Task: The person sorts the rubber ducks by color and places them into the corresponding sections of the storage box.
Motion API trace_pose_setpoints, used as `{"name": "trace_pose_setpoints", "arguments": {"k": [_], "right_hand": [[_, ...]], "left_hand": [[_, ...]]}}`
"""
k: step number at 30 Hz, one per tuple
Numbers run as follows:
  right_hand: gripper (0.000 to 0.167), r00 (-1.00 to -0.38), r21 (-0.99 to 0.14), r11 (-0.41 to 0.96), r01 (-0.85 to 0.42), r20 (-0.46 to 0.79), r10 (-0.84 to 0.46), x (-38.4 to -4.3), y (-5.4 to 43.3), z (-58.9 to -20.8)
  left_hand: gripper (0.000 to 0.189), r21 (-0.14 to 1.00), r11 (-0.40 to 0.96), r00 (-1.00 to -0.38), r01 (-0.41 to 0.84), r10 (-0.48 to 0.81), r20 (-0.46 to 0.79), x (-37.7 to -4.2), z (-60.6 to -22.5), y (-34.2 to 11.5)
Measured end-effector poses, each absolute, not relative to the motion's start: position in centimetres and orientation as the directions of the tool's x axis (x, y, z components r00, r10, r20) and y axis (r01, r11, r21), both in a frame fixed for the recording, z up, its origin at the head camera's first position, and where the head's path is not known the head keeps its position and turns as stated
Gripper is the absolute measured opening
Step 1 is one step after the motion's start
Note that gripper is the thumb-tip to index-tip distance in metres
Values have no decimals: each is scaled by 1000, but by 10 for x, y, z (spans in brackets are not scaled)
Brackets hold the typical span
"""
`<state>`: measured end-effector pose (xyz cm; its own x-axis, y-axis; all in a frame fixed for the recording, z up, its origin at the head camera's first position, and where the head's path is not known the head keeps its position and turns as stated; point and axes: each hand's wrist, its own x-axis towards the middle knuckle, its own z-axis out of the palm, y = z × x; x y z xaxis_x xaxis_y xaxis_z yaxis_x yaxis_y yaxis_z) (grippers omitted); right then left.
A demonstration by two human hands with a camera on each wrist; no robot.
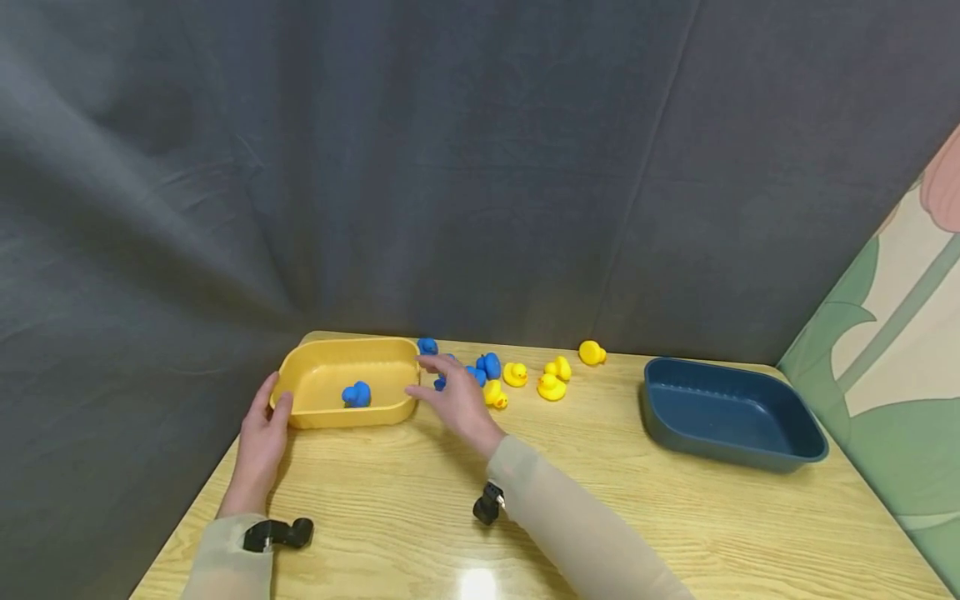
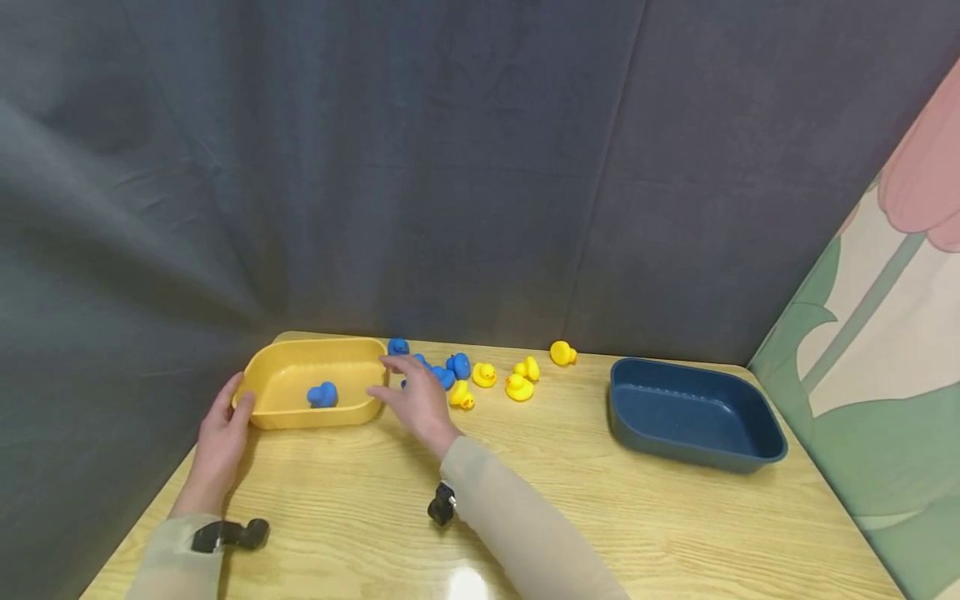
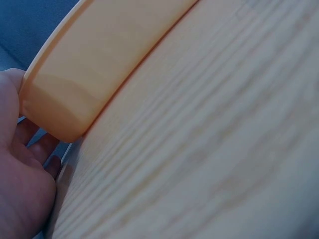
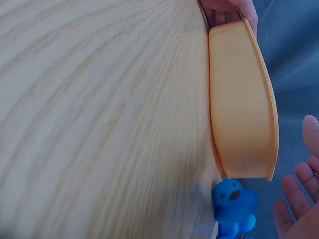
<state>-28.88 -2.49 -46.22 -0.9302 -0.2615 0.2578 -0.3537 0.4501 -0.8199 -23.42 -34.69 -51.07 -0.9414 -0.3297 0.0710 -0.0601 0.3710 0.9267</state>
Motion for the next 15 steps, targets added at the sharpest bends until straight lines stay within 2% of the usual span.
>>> {"name": "trace_pose_setpoints", "arguments": {"k": [6, 15], "right_hand": [[57, -930, -837, 418, -354, 270, -248, -289, -13, -467], [61, -933, -822, 455, -344, 245, -263, -287, -1, -474]], "left_hand": [[72, 929, 366, -943, -61, -327, 67, -234, -510, -347], [72, 929, 364, -941, -67, -334, 62, -233, -510, -344]]}}
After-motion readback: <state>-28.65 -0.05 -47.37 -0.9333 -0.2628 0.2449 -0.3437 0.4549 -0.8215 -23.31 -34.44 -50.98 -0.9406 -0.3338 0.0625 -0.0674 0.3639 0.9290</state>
